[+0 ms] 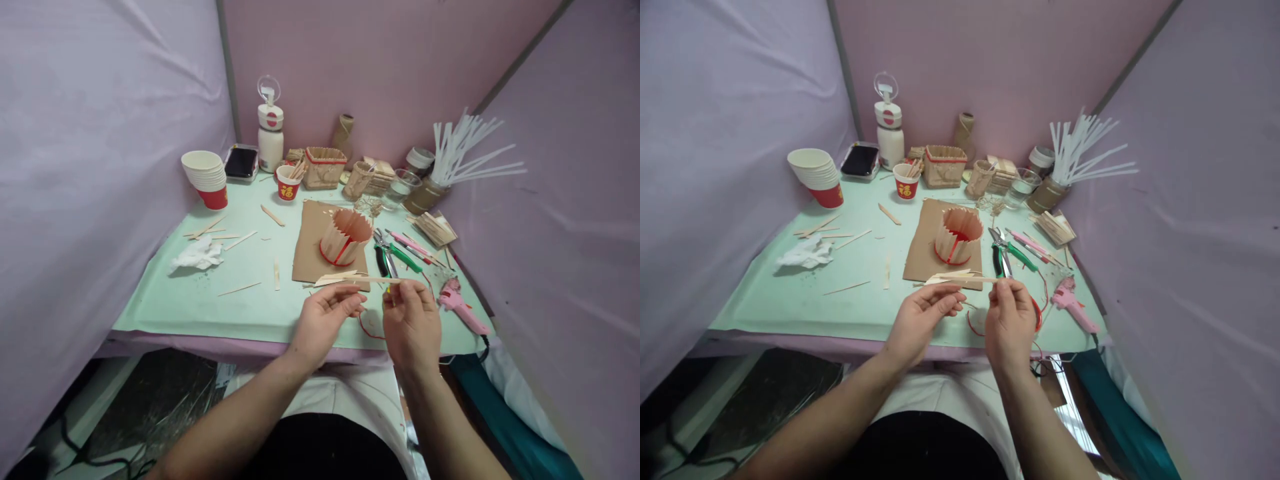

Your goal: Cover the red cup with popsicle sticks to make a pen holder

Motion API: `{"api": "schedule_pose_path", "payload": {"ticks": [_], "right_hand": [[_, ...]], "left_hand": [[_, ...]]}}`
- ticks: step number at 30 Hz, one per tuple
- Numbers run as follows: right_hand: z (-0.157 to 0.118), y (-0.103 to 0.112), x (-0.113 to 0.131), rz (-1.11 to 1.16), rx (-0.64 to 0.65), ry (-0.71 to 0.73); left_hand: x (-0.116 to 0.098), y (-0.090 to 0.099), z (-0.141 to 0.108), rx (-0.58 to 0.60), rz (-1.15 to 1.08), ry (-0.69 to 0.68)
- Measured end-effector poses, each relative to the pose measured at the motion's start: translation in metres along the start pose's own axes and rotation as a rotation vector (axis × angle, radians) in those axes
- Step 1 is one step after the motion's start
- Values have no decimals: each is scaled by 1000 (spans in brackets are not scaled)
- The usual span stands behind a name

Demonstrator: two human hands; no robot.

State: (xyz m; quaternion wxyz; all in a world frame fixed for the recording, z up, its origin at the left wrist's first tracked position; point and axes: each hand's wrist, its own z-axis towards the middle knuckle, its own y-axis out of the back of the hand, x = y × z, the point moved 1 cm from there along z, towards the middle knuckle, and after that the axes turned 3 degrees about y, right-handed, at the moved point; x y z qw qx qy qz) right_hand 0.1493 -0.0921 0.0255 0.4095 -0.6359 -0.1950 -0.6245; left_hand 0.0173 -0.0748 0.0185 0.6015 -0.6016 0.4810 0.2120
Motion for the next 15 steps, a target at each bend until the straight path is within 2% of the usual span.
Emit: {"api": "schedule_pose_path", "payload": {"ticks": [2,4,7,8,10,13,15], "right_hand": [[-10,4,-4,11,-10,-50],[-17,9,-7,1,-6,-89],[-18,19,-8,65,28,-179],[-17,22,-7,113,49,-218],[-13,28,-4,192,130,-302],[-11,34,0,206,337,-375],[-13,37,1,162,447,-353]], "left_hand": [[13,-9,-3,-50,-180,37],[16,-13,-4,-81,-262,46],[12,-11,-9,-17,-270,131],[12,-9,-12,39,-274,205],[15,-5,-18,171,-325,436],[20,-2,-27,290,-461,792],[20,-2,-32,364,-533,913]]}}
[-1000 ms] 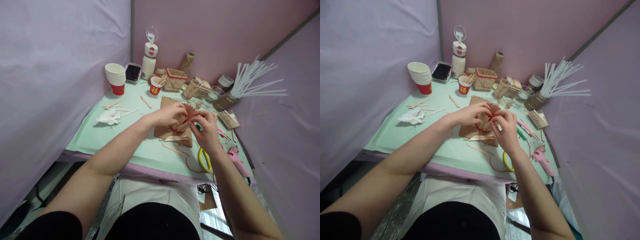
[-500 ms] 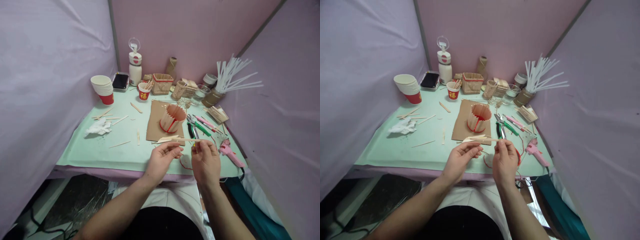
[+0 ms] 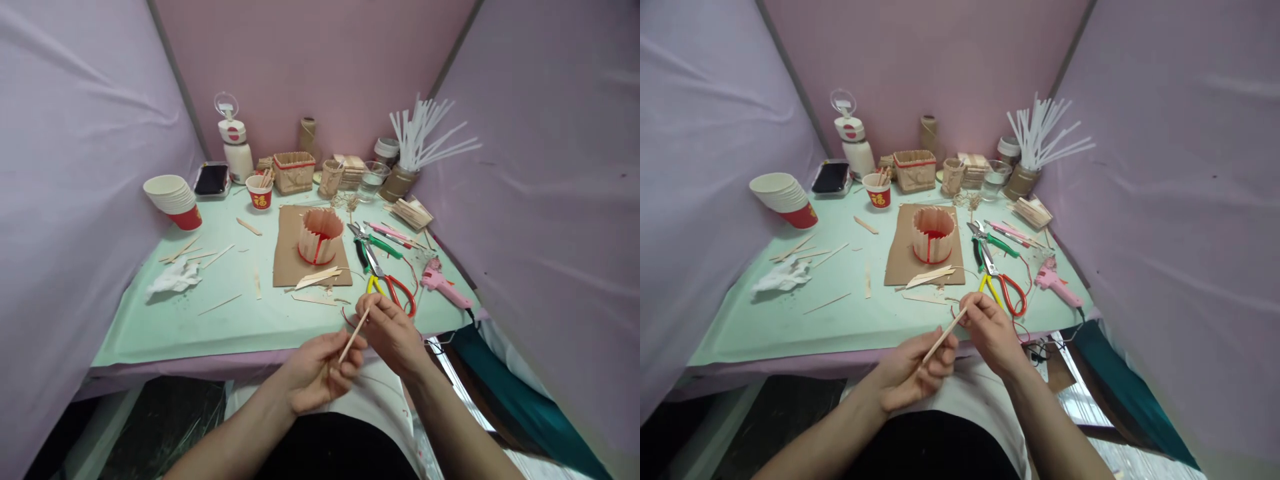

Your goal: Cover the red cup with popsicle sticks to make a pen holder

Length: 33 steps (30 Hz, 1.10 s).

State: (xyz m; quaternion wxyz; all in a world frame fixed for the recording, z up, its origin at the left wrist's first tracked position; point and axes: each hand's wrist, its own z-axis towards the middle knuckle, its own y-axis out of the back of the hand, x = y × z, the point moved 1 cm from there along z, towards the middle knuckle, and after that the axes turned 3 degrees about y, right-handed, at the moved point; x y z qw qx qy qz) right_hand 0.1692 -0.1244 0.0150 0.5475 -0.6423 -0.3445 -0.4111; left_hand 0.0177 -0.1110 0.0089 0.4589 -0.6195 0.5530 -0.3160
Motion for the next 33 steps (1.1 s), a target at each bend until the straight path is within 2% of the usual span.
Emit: {"api": "schedule_pose_path", "payload": {"ticks": [3,6,8,10,11,13,15,20,23,26,29,31,33], "right_hand": [[-6,2,2,-154,100,71],[-5,11,8,-468,160,126],[0,26,15,-833,52,175],[8,43,21,-1262,-186,276],[13,50,23,-1449,-245,273],[21,61,24,-1691,-247,171],[29,65,23,-1792,-207,56],[37,65,30,-1717,-161,-104],[26,74,35,-1568,-215,-130],[4,81,35,-1265,-271,-93],[-20,77,32,-904,-282,-3],[-32,68,31,-839,-269,68],[-42,56,30,-906,-212,81]], "left_hand": [[5,-6,-5,107,33,65],[7,-11,-8,100,148,6],[4,-12,-8,-22,253,-168],[-3,-10,-7,-210,348,-409],[-7,-9,-6,-300,383,-513],[-16,-6,-4,-419,424,-642],[-22,-3,-1,-458,446,-680],[-27,2,-1,-468,443,-720],[-29,3,-3,-474,426,-743],[-31,3,-4,-484,399,-761],[-32,1,-3,-486,379,-775],[-31,0,-2,-487,385,-782],[-29,-1,-2,-490,399,-795]]}}
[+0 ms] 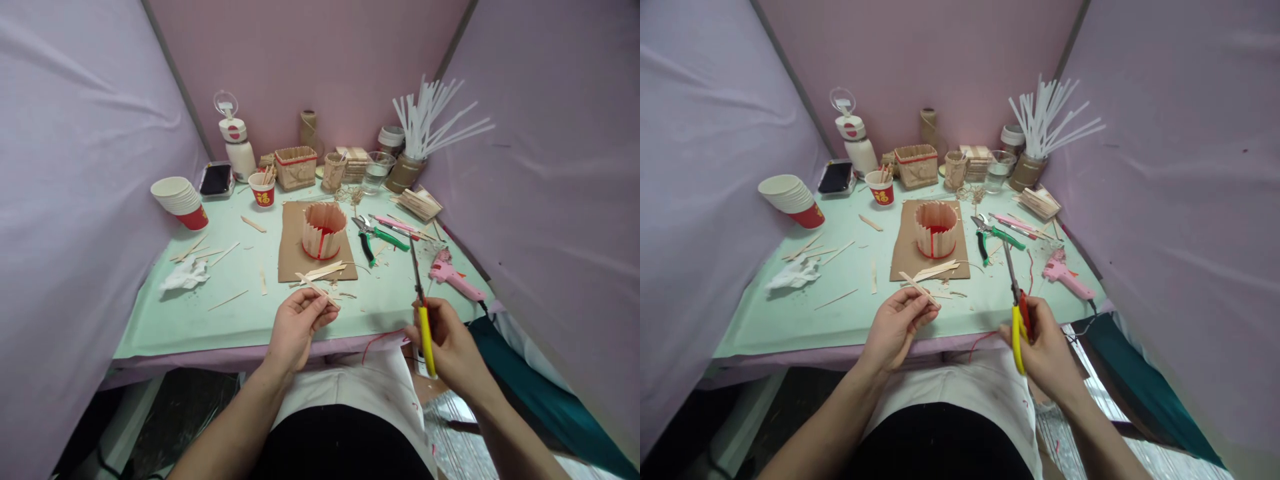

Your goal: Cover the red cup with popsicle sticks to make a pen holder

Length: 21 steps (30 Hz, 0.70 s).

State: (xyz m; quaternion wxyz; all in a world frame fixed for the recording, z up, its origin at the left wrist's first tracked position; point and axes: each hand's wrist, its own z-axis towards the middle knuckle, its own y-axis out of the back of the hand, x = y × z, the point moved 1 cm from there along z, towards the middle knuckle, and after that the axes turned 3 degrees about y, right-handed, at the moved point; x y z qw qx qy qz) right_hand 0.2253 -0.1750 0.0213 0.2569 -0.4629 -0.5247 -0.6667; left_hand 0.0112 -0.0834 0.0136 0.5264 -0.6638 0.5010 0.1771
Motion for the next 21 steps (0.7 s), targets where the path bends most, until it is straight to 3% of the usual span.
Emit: {"api": "schedule_pose_path", "payload": {"ticks": [5,8,21], "right_hand": [[-17,-22,20,-256,304,0],[-21,-30,27,-296,395,14],[-24,-31,33,-381,441,27]], "left_hand": [[2,1,-5,-12,35,-45],[0,2,-7,-25,40,-67],[2,4,-11,-11,98,-103]]}}
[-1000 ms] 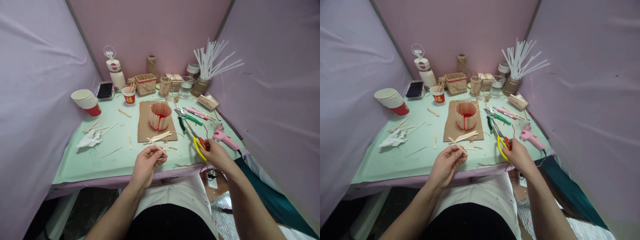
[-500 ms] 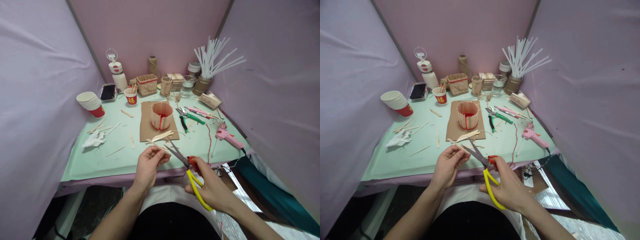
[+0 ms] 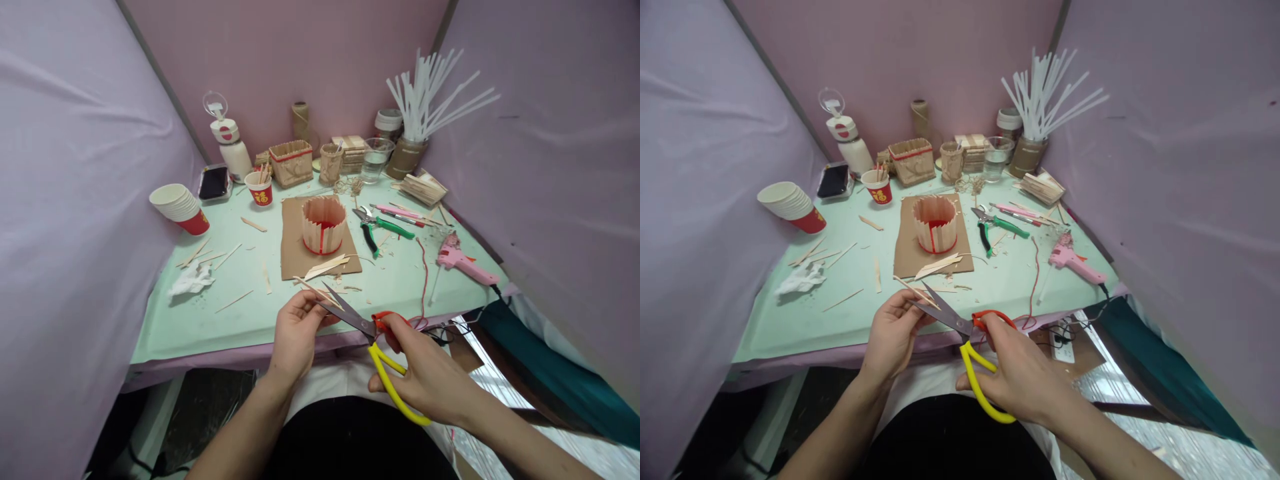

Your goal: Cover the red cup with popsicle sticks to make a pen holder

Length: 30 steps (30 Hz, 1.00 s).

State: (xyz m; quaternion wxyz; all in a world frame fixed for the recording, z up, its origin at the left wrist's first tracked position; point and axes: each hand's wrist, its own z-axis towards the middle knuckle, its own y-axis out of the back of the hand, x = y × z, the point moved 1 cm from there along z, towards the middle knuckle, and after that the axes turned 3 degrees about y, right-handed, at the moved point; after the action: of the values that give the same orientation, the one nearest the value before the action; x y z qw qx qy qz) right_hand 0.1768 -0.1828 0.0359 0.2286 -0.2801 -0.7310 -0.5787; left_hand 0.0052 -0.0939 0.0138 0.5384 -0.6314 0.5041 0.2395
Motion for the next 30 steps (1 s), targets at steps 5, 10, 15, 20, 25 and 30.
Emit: {"api": "schedule_pose_path", "payload": {"ticks": [5,10,15,20,25,30], "right_hand": [[-1,0,-1,-21,28,-12],[-3,1,0,-21,23,-12],[-3,0,1,-17,19,-16],[-2,0,3,-15,63,-49],[-3,2,5,-3,63,-19],[-3,2,4,2,66,-21]], "left_hand": [[0,0,-1,8,7,-9],[-2,0,-1,0,27,-10],[-3,-1,-3,4,16,-8],[-2,-1,-2,3,6,-10],[0,-1,0,9,23,-10],[0,-1,0,18,30,-17]]}}
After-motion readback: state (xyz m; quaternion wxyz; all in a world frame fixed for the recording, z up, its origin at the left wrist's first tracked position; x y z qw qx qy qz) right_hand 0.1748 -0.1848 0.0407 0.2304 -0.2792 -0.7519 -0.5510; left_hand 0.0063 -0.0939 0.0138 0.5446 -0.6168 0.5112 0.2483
